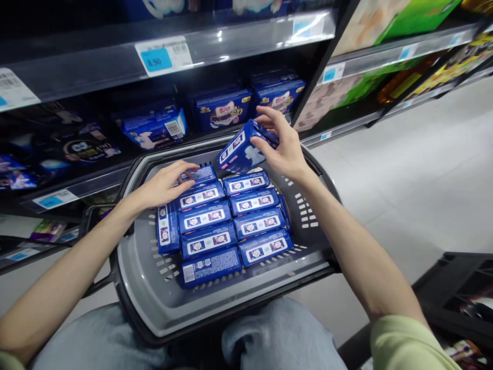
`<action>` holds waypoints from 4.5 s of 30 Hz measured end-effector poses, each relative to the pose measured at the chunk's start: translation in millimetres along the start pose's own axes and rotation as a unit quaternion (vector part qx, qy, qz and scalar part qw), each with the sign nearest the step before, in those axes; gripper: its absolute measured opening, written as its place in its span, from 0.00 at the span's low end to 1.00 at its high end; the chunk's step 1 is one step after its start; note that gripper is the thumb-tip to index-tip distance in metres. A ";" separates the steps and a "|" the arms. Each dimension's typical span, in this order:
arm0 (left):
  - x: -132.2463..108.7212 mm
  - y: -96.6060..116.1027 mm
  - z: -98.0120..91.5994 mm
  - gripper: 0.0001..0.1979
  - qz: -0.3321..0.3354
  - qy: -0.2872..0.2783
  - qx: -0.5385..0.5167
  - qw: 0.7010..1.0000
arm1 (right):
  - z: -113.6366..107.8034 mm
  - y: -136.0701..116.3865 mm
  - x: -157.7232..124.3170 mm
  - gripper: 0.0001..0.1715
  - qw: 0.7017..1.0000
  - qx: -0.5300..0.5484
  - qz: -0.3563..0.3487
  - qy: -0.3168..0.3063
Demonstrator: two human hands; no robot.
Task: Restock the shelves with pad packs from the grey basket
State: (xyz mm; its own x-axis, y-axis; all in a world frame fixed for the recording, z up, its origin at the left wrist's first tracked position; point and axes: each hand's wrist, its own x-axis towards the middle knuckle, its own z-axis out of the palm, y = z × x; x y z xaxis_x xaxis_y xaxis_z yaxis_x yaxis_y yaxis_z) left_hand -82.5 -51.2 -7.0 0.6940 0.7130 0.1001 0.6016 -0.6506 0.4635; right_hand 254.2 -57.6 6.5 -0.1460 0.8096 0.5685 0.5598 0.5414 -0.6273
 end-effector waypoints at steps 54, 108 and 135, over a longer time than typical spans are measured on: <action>-2.3 10.4 -10.3 0.31 -0.099 0.028 -0.042 0.994 | 103.2 -33.1 -44.0 0.27 0.817 0.382 0.414 -0.121; -7.7 9.8 -11.6 0.25 -0.094 0.006 -0.099 0.991 | 83.3 -19.0 -35.8 0.40 0.843 0.308 0.324 -0.299; -12.4 19.2 -18.2 0.57 -0.060 -0.157 -0.163 0.972 | 69.7 -22.2 -29.3 0.44 0.879 0.194 0.203 -0.385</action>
State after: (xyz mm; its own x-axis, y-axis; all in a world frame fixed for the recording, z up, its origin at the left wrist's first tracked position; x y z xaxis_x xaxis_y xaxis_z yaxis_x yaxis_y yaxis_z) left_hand -86.8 -67.8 16.7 0.7442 0.6298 -0.2224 0.5641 -0.4143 0.7143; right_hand 189.1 -77.5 -33.3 -0.5903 0.7870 -0.1795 0.3944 0.0873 -0.9148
